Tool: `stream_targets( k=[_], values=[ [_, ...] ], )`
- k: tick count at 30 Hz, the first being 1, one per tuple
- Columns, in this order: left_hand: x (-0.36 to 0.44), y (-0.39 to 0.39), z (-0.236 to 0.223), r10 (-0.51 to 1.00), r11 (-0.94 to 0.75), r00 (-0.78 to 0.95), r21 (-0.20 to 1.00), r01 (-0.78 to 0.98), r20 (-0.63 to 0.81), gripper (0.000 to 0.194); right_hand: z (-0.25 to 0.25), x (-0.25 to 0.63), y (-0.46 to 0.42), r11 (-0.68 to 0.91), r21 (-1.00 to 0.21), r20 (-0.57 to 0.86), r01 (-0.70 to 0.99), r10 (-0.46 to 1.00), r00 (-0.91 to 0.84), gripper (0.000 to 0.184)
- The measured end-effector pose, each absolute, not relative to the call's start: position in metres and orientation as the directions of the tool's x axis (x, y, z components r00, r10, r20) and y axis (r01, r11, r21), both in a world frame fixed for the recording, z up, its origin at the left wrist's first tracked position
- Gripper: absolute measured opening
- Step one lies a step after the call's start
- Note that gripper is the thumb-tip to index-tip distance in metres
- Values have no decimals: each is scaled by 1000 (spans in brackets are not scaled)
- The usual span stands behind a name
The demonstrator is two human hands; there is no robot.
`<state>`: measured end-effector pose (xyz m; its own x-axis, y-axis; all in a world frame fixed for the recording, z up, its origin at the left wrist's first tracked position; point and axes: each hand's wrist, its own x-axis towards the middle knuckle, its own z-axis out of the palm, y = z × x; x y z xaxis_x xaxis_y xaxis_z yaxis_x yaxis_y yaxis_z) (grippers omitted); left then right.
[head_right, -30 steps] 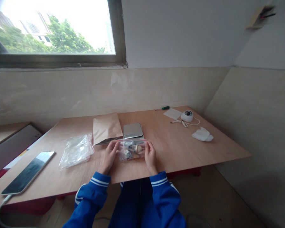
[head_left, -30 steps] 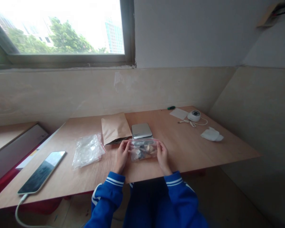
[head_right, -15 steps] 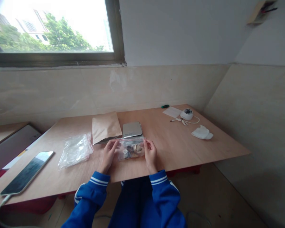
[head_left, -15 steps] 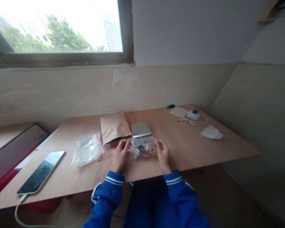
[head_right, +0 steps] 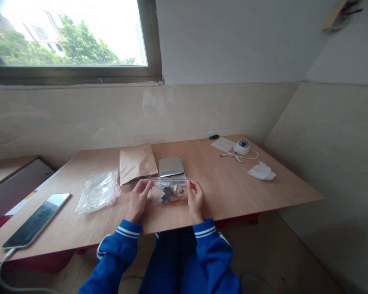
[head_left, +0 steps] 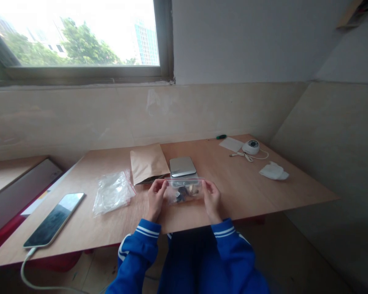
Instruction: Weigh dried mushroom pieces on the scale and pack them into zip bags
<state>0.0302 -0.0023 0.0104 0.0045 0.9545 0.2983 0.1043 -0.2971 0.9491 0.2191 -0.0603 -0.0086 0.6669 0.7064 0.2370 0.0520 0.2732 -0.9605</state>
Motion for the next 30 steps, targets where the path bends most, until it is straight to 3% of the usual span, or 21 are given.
stream_targets(
  k=[5,13,30],
  values=[
    [31,-3,11,961,-276,46,959,57,274,25,-7,219,-61,271,-961,235,52,706,668,30],
    [35,-5,14,970,-214,99,973,-88,222,27,-7,216,-59,216,-973,142,-80,838,528,34],
    [32,-5,17,981,-193,25,980,-42,194,26,-3,216,-61,243,-970,204,10,790,578,30]
  ],
)
